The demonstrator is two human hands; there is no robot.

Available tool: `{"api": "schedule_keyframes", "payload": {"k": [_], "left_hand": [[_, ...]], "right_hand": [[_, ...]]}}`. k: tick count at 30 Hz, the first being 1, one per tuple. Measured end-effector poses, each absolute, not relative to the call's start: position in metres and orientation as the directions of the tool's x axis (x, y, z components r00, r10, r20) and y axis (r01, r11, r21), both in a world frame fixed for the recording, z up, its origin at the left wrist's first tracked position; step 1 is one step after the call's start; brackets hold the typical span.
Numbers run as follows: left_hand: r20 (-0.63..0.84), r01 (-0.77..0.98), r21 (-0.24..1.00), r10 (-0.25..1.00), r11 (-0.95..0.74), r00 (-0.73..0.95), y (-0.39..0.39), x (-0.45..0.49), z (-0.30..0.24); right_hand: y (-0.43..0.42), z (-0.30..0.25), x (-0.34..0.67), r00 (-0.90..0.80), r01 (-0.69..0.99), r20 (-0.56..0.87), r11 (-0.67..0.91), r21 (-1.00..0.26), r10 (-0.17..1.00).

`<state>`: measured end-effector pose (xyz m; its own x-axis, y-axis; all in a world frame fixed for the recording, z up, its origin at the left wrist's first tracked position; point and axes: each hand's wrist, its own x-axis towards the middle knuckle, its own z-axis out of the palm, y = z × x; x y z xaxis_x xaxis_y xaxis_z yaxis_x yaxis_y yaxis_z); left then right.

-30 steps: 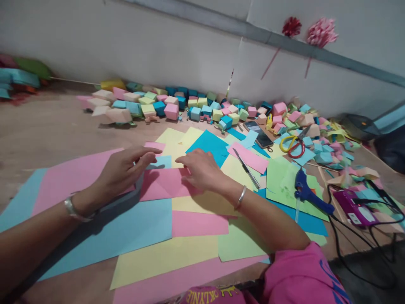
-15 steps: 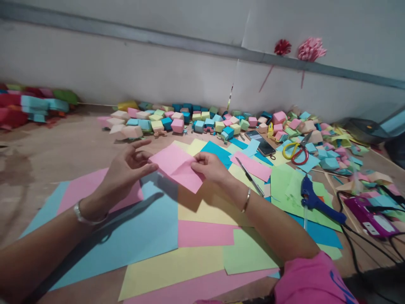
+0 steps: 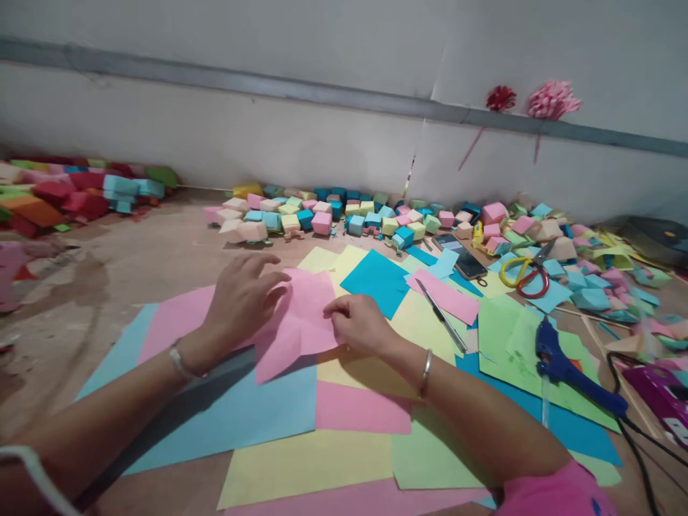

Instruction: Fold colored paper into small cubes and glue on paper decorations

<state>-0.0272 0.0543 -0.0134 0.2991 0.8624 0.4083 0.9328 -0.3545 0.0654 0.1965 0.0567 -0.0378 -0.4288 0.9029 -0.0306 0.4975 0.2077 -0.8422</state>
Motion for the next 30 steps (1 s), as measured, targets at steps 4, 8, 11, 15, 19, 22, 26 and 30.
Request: {"api": "schedule_keyframes", "payload": {"k": [4,8,11,15,19,22,26,30], "left_hand": [[0.072,0.901,-0.018,0.898,-0.433,0.433,0.018,-0.003,-0.009],[-0.173,0.859,-0.075,0.855,-0.506,0.488,-0.009,0.013,-0.011],[-0.191,0.842,-0.096,0.84,-0.532,0.509,-0.017,0.015,-0.019],[-0.07,0.841,-0.084,0.845,-0.534,0.53,-0.021,0.011,-0.033],[0.059,0.814,-0.046,0.811,-0.58,0.581,-0.024,0.007,-0.044],[0.081,0.804,-0.025,0.801,-0.594,0.594,-0.028,0.005,-0.051],[0.149,0.822,0.068,0.821,-0.565,0.551,-0.033,0.005,-0.057],[0.182,0.817,0.091,0.816,-0.57,0.549,-0.039,0.006,-0.056]], "right_hand": [[0.046,-0.033,0.196,-0.516,0.545,-0.011,0.318,-0.775,0.857],[0.036,-0.028,0.199,-0.649,0.592,0.086,0.573,-0.566,0.756],[0.028,-0.027,0.199,-0.687,0.673,0.077,0.673,-0.307,0.722],[0.023,-0.026,0.196,-0.723,0.687,0.047,0.724,-0.06,0.69],[0.027,-0.032,0.201,-0.802,0.578,0.123,0.812,-0.085,0.584],[0.035,-0.037,0.21,-0.809,0.513,0.202,0.831,-0.216,0.552],[0.044,-0.043,0.217,-0.797,0.506,0.173,0.797,-0.331,0.578],[0.046,-0.05,0.217,-0.76,0.544,0.16,0.752,-0.373,0.63]]}}
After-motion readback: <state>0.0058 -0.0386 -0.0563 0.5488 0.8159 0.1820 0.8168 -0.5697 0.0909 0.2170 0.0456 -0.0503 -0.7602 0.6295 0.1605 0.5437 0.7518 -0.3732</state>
